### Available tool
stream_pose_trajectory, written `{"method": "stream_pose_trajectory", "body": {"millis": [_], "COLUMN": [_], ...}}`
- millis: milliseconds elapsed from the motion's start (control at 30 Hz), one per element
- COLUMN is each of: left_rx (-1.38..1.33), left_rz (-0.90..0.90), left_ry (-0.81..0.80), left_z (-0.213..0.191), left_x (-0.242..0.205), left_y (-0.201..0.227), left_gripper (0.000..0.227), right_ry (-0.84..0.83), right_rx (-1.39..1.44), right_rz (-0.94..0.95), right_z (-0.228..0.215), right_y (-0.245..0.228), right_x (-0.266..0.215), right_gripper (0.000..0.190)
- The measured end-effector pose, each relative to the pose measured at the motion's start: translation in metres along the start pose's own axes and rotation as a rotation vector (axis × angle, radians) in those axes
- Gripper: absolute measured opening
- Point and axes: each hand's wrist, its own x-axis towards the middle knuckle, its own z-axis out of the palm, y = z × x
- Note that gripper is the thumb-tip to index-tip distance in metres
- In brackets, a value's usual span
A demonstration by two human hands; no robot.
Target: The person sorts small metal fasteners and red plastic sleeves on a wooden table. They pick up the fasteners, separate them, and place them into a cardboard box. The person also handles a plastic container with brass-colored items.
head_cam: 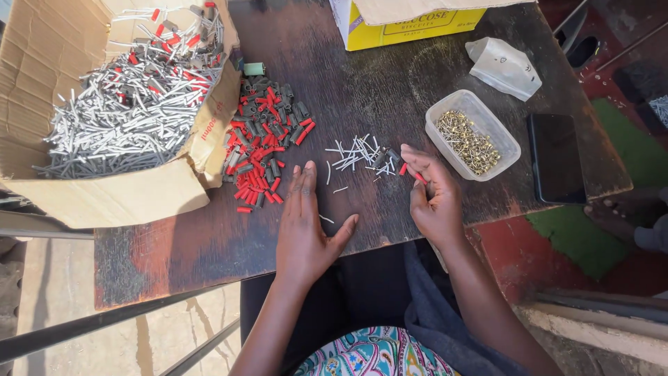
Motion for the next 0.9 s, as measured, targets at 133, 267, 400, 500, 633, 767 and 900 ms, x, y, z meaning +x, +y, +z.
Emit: {"method": "stream_pose_trajectory", "body": {"millis": [133, 267, 400, 500, 633, 767, 900], "left_rx": [-0.036, -0.035, -0.002, 0.037, 0.053, 0.069, 0.104], "left_rz": [0.001, -0.022, -0.021, -0.005, -0.005, -0.008, 0.001], "left_ry": [-0.042, -0.006, 0.051, 0.087, 0.091, 0.105, 0.1], "left_z": [-0.007, -0.01, -0.007, -0.002, 0.0, 0.002, 0.002], "left_x": [-0.012, -0.018, -0.023, -0.024, -0.023, -0.024, -0.024], "left_y": [0.002, 0.001, -0.004, -0.01, -0.009, -0.011, -0.011], "left_gripper": [0.104, 0.097, 0.08, 0.069, 0.066, 0.064, 0.061], "right_ry": [-0.048, -0.036, 0.065, 0.137, 0.085, 0.134, 0.149], "right_rx": [0.012, -0.009, -0.103, -0.322, -0.483, -0.533, -0.441], "right_rz": [0.011, -0.04, -0.046, -0.036, -0.012, -0.068, -0.149], "right_z": [0.001, 0.002, -0.005, -0.012, -0.018, -0.013, -0.004], "right_y": [-0.015, -0.017, -0.013, -0.015, -0.009, 0.0, -0.011], "right_x": [0.001, 0.001, -0.001, -0.013, -0.018, -0.01, 0.01], "right_gripper": [0.059, 0.061, 0.051, 0.038, 0.031, 0.011, 0.01]}}
